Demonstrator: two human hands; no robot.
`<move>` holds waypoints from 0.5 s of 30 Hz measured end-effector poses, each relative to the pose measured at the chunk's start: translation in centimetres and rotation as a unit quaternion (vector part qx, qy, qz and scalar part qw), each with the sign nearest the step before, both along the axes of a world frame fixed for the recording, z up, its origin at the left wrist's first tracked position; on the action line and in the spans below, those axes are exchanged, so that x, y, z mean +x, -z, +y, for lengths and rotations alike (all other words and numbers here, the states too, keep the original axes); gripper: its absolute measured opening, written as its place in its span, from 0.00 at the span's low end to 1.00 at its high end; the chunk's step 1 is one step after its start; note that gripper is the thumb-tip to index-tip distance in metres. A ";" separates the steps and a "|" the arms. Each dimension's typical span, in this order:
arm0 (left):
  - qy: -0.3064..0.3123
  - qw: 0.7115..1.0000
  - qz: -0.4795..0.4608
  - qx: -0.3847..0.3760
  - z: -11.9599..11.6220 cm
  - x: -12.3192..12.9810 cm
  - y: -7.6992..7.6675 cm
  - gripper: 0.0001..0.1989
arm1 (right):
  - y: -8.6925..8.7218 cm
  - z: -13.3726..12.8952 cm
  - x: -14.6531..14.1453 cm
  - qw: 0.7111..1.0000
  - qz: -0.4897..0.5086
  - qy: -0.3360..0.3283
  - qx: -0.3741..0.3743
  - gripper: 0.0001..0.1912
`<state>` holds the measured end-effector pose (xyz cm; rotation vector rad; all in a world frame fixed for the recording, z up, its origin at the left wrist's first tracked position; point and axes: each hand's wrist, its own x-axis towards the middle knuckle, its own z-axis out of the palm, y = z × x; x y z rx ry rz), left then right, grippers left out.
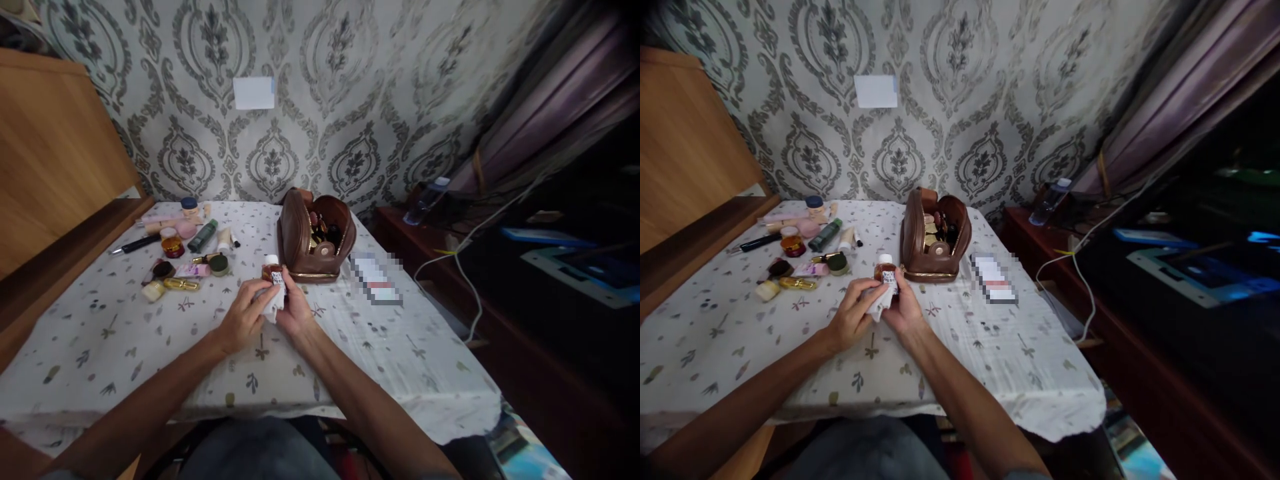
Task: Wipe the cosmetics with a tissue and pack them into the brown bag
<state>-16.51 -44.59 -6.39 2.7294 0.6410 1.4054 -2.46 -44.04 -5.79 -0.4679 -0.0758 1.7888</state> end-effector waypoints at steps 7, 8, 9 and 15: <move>-0.115 0.988 -0.055 -0.089 1.0 -0.1 0.2 0.26 | 0.3 0.3 -0.3 1.000 -0.004 0.007 -0.031 0.03; -0.112 0.989 -0.043 -0.081 1.0 0.0 0.3 0.26 | 0.4 0.3 -0.2 0.999 0.000 0.010 -0.038 0.03; -0.100 0.992 -0.027 -0.068 0.9 0.1 0.5 0.27 | 0.4 0.3 -0.1 0.999 0.003 0.012 -0.042 0.04; 0.014 0.999 0.040 0.030 -0.4 0.8 0.7 0.30 | 0.0 -0.2 0.9 0.999 0.018 -0.030 -0.011 0.22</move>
